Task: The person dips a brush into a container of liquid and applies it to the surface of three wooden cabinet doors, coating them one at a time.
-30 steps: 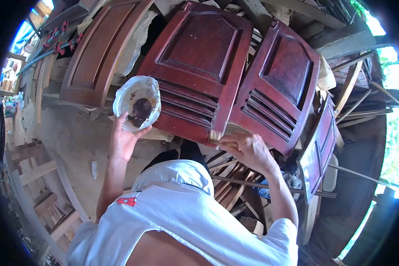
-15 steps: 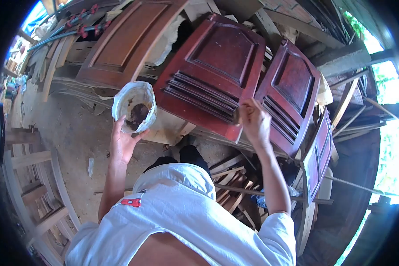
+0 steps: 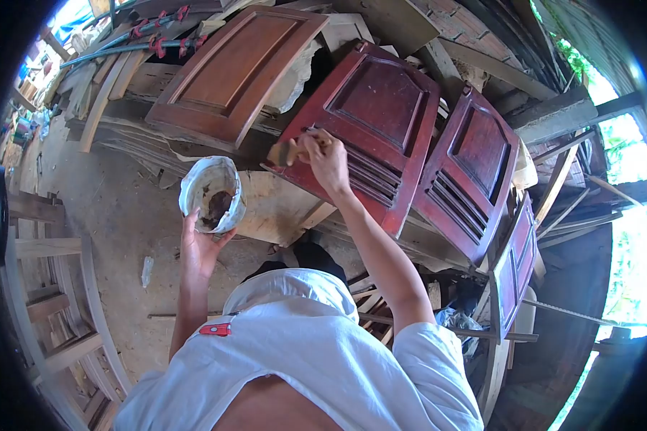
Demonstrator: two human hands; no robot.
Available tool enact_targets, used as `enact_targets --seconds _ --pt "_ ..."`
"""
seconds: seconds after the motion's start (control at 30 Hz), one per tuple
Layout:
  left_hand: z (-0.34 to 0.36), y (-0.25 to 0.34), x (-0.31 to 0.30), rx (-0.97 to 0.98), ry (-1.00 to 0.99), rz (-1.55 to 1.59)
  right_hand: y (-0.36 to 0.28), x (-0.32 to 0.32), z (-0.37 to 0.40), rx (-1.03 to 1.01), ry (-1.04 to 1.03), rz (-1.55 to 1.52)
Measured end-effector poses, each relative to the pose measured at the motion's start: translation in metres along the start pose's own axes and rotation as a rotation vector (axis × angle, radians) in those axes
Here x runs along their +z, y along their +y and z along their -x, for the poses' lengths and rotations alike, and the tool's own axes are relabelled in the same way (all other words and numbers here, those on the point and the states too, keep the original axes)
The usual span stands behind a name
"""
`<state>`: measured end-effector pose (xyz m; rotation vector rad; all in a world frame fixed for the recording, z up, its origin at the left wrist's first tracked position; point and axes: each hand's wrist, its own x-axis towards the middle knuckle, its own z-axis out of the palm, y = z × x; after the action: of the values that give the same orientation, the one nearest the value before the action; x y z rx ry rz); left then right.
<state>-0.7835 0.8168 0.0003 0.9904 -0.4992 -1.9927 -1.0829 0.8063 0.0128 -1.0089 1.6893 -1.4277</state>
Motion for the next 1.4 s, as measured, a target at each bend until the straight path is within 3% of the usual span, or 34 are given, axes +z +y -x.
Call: enact_targets --seconds 0.23,0.3,0.37,0.43,0.5,0.6,0.67,0.9,0.93,0.97,1.03,1.07,1.23,1.27,1.4 --pt "-0.010 0.000 0.016 -0.044 -0.016 -0.077 -0.024 -0.121 0.085 0.160 0.166 0.486" --pt "-0.012 0.004 0.024 -0.037 -0.017 -0.082 -0.046 -0.149 0.100 0.152 0.224 0.690" --pt "-0.018 0.003 0.025 -0.037 -0.077 -0.071 -0.052 -0.174 0.104 -0.016 0.284 0.947" --pt "-0.022 0.004 0.028 -0.031 -0.072 -0.068 -0.051 -0.179 0.092 -0.011 0.322 0.879" --pt "-0.023 0.005 0.032 -0.025 -0.065 -0.069 -0.055 -0.166 0.078 -0.165 0.283 0.945" --pt "-0.021 0.003 0.038 -0.011 -0.058 -0.063 -0.029 -0.134 0.036 -0.046 0.106 0.901" --pt "-0.018 0.002 0.041 0.015 -0.035 -0.068 -0.039 -0.093 0.010 -0.160 0.029 0.924" --pt "-0.006 -0.019 0.052 0.013 0.082 -0.025 -0.017 -0.023 -0.085 -0.105 -0.039 0.283" --pt "-0.005 -0.022 0.057 0.020 0.098 -0.029 -0.016 -0.025 -0.089 -0.112 -0.051 0.305" --pt "-0.004 -0.026 0.060 0.022 0.107 -0.033 -0.015 -0.032 -0.089 -0.108 -0.057 0.298" --pt "-0.005 -0.036 0.062 0.006 0.096 0.002 -0.020 -0.056 -0.079 -0.243 -0.216 0.613" --pt "-0.009 -0.039 0.062 -0.007 0.063 0.029 0.000 -0.074 -0.080 -0.220 -0.244 0.435" --pt "-0.019 -0.048 0.093 -0.025 0.056 -0.015 -0.030 -0.178 -0.035 -0.040 -0.257 0.804" --pt "-0.023 -0.049 0.098 -0.036 0.052 -0.026 -0.037 -0.199 -0.032 0.091 -0.306 0.896" --pt "-0.037 -0.052 0.117 -0.030 0.000 -0.019 -0.055 -0.244 -0.026 0.262 -0.374 0.742"
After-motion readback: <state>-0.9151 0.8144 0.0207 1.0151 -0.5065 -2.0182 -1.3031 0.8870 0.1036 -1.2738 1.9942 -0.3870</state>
